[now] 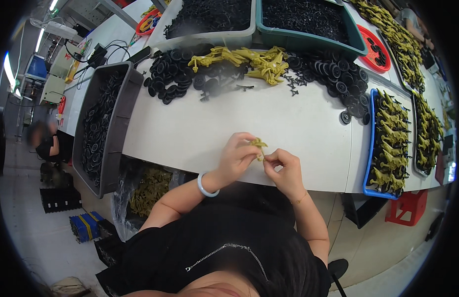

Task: Manually assemble plastic toy motorcycles by attaching wheels and handle components to the frames.

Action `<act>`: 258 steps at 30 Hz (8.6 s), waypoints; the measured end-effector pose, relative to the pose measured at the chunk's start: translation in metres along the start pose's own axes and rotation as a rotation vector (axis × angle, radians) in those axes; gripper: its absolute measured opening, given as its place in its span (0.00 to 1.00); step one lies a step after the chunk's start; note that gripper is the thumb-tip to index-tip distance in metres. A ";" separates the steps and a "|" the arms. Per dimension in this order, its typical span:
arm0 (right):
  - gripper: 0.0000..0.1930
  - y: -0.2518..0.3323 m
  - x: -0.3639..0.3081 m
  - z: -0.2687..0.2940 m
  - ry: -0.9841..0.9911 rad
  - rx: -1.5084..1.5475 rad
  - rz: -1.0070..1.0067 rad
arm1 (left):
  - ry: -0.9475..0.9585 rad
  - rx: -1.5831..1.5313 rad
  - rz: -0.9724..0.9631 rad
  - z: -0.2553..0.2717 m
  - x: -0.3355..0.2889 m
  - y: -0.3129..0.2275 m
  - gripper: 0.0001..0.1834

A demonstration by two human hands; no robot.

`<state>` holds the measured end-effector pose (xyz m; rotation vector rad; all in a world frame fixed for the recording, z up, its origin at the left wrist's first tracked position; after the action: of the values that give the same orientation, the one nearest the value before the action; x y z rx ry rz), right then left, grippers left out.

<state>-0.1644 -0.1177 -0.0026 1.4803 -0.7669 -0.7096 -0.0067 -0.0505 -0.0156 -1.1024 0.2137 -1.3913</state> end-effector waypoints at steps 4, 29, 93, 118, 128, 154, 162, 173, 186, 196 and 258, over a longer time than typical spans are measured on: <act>0.04 -0.017 0.005 0.004 0.010 -0.032 0.002 | -0.251 -0.069 0.148 0.037 0.000 0.006 0.05; 0.12 -0.056 0.018 0.154 -0.529 -0.312 0.145 | -0.337 0.885 0.498 0.103 0.146 0.155 0.14; 0.12 -0.034 -0.016 0.114 -0.684 -0.870 0.164 | -0.423 0.686 0.163 0.154 0.073 0.138 0.14; 0.11 -0.007 -0.012 0.021 -0.244 -0.282 0.318 | 0.319 0.636 -0.717 -0.020 0.054 -0.022 0.09; 0.10 -0.040 -0.013 0.022 -0.226 -0.280 0.102 | 0.260 0.327 -0.488 -0.042 0.027 0.003 0.08; 0.18 -0.022 0.000 0.037 -0.399 -0.457 0.222 | -0.333 0.860 -0.088 0.107 0.094 0.088 0.25; 0.15 -0.032 -0.006 0.033 -0.309 -0.326 0.210 | -0.064 0.855 -0.250 -0.030 0.174 0.091 0.20; 0.13 -0.031 -0.010 0.032 -0.262 -0.307 0.199 | 0.175 0.777 -0.540 -0.050 0.187 0.085 0.17; 0.15 -0.023 -0.018 0.021 -0.298 -0.043 0.376 | 0.624 -0.069 0.158 0.023 0.101 -0.024 0.17; 0.09 -0.034 -0.041 0.006 -0.091 -0.194 0.070 | 0.320 0.297 -0.222 -0.005 0.006 -0.023 0.10; 0.13 -0.022 0.006 -0.039 -0.083 -0.617 0.364 | 0.233 0.426 0.016 0.044 0.005 0.022 0.21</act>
<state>-0.1279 -0.0993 -0.0228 0.7338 -0.7646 -0.6514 0.0398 -0.0374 -0.0059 -0.5864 0.0858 -1.4659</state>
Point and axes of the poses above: each hand's wrist, its own x-axis towards the middle knuckle, its own z-axis out of the back of the hand, y = z × x, the point moved 1 cm from there along x, towards the middle knuckle, and after that the axes turned 15 degrees about x, right-handed, at the moved point
